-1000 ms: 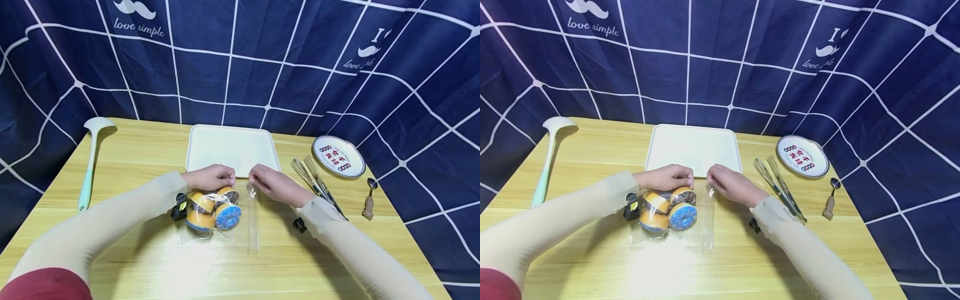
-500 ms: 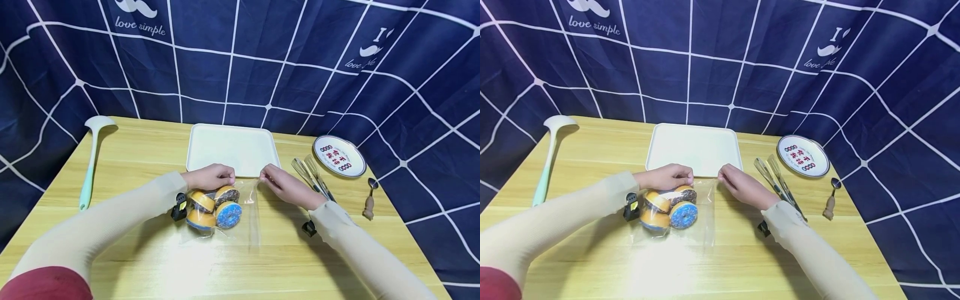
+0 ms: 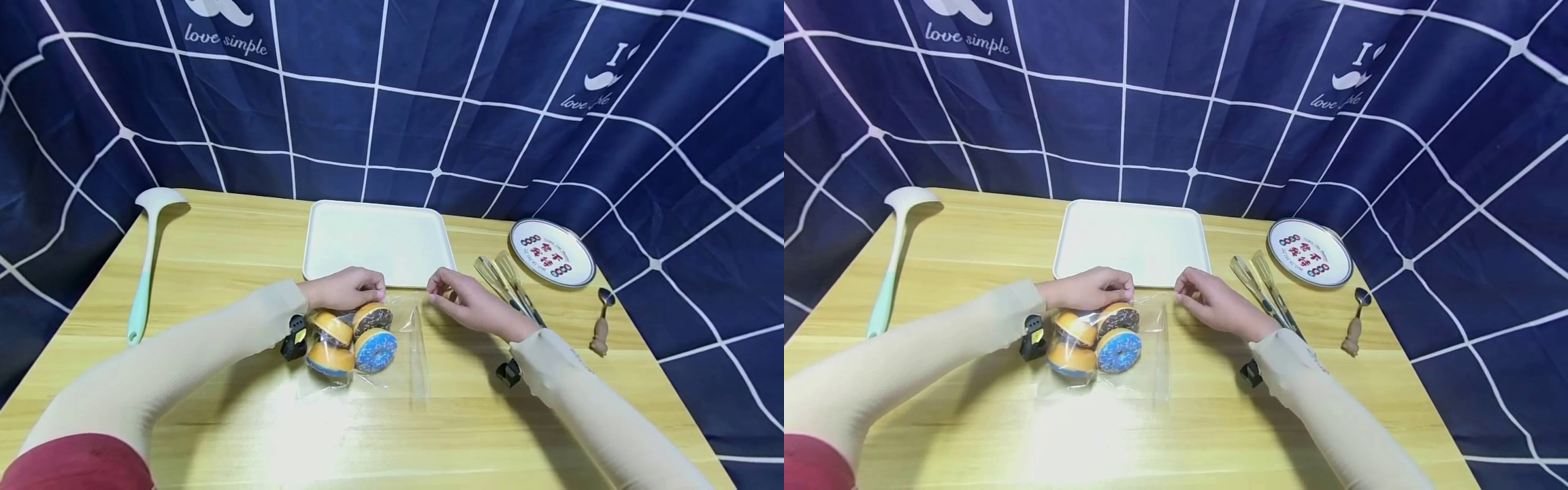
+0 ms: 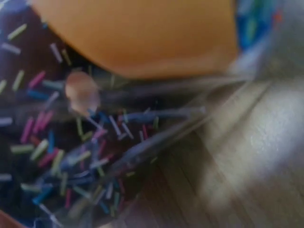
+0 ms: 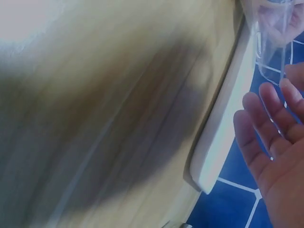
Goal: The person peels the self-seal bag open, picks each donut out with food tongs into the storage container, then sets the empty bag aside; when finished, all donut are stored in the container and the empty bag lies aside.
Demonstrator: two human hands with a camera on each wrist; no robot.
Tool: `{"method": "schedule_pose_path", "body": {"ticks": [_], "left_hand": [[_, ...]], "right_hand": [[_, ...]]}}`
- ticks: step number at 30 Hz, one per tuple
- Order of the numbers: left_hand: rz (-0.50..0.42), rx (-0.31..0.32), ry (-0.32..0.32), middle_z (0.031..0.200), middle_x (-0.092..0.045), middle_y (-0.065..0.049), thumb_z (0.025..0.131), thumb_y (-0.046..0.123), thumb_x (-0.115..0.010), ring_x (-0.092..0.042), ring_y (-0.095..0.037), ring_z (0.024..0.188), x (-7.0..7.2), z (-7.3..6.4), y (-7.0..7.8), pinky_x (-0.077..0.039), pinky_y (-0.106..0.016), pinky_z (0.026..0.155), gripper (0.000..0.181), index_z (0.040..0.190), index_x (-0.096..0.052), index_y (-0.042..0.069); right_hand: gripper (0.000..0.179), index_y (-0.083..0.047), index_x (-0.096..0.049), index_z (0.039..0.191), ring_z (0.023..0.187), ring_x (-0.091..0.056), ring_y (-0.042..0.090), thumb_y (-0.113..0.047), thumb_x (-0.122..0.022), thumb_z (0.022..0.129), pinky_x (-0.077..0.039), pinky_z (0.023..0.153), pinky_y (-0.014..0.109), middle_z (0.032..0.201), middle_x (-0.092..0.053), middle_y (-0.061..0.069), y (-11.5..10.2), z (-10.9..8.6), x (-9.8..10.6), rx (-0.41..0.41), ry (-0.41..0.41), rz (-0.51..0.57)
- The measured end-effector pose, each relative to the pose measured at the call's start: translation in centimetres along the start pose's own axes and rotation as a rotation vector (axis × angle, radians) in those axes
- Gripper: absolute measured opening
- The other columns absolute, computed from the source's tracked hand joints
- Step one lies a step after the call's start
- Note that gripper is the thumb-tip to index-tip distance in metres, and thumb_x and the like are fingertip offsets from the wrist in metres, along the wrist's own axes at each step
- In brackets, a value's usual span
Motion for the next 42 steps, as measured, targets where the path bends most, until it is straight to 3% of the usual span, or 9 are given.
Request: {"method": "schedule_pose_path", "body": {"ticks": [3, 6, 11, 16, 23, 30, 36, 42], "left_hand": [[0.0, 0.001, 0.001, 0.093, -0.073, -0.007, 0.108, 0.007, -0.052, -0.058, -0.009, 0.085, 0.0, 0.1, 0.0, -0.051, -0.027, 0.088, 0.016, 0.097, -0.064, 0.006], [0.002, 0.003, -0.001, 0.095, -0.074, -0.008, 0.108, 0.006, -0.052, -0.059, -0.009, 0.085, -0.1, 0.1, 0.1, -0.051, -0.027, 0.089, 0.016, 0.098, -0.064, 0.005], [0.008, 0.011, -0.003, 0.094, -0.073, -0.007, 0.108, 0.007, -0.052, -0.059, -0.009, 0.085, -0.2, 0.2, 0.2, -0.051, -0.028, 0.089, 0.016, 0.098, -0.064, 0.006], [0.007, 0.017, 0.008, 0.093, -0.072, -0.006, 0.108, 0.009, -0.053, -0.058, -0.009, 0.084, -0.1, 0.1, 0.2, -0.05, -0.028, 0.089, 0.017, 0.098, -0.065, 0.006], [0.013, -0.014, 0.033, 0.091, -0.073, -0.007, 0.107, 0.007, -0.053, -0.06, -0.009, 0.083, 0.0, -0.2, 0.3, -0.052, -0.029, 0.088, 0.016, 0.097, -0.065, 0.005], [-0.022, 0.009, 0.024, 0.087, -0.073, -0.006, 0.108, 0.009, -0.054, -0.056, -0.006, 0.077, -0.3, -0.1, 0.1, -0.048, -0.026, 0.084, 0.017, 0.098, -0.065, 0.005], [-0.019, 0.002, 0.027, 0.087, -0.072, -0.006, 0.109, 0.008, -0.053, -0.054, -0.007, 0.075, -0.2, -0.2, -0.1, -0.048, -0.026, 0.082, 0.017, 0.098, -0.065, 0.005], [-0.025, 0.002, 0.027, 0.088, -0.072, -0.006, 0.109, 0.008, -0.052, -0.054, -0.007, 0.076, -0.2, -0.1, -0.1, -0.047, -0.026, 0.082, 0.017, 0.098, -0.064, 0.006]], "right_hand": [[0.01, -0.007, -0.062, 0.106, 0.088, -0.063, 0.013, -0.014, -0.068, 0.101, -0.055, 0.074, 0.027, 0.094, -0.067, 0.003, -0.3, 0.1, 0.3, -0.028, 0.018, 0.02], [0.012, -0.011, -0.062, 0.095, 0.075, -0.056, 0.01, -0.018, -0.068, 0.102, -0.049, 0.068, 0.025, 0.082, -0.061, -0.002, -0.6, 0.2, 0.2, -0.061, 0.037, 0.009], [0.039, -0.017, -0.053, 0.07, 0.057, -0.041, 0.008, -0.032, -0.064, 0.105, -0.036, 0.057, 0.024, 0.062, -0.043, -0.008, -1.2, 0.3, -0.8, -0.17, 0.034, 0.003], [0.052, -0.019, -0.041, 0.062, 0.052, -0.034, 0.008, -0.037, -0.065, 0.104, -0.032, 0.052, 0.023, 0.056, -0.036, -0.008, -2.1, 0.6, -1.9, -0.283, 0.039, 0.062], [0.047, -0.015, -0.049, 0.063, 0.049, -0.036, 0.008, -0.031, -0.063, 0.105, -0.033, 0.05, 0.023, 0.054, -0.039, -0.008, -2.9, 1.1, -2.5, -0.363, -0.003, 0.183], [0.036, 0.001, -0.065, 0.081, 0.048, -0.046, 0.011, -0.022, -0.057, 0.108, -0.037, 0.049, 0.023, 0.053, -0.047, -0.006, -2.4, 0.4, -2.8, -0.384, -0.028, 0.281], [0.038, 0.004, -0.062, 0.082, 0.051, -0.05, 0.015, -0.022, -0.055, 0.109, -0.042, 0.054, 0.024, 0.056, -0.05, -0.004, -2.1, -0.3, -2.5, -0.364, -0.018, 0.309], [0.039, 0.006, -0.058, 0.081, 0.052, -0.049, 0.014, -0.02, -0.055, 0.11, -0.039, 0.053, 0.023, 0.057, -0.049, -0.003, -1.6, -0.7, -2.3, -0.344, -0.039, 0.344]]}}
Point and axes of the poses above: each hand's wrist, its own z-axis towards the middle knuckle, its own x-axis out of the back of the hand, y = z × x, the point moved 3 cm from there along z, towards the middle knuckle
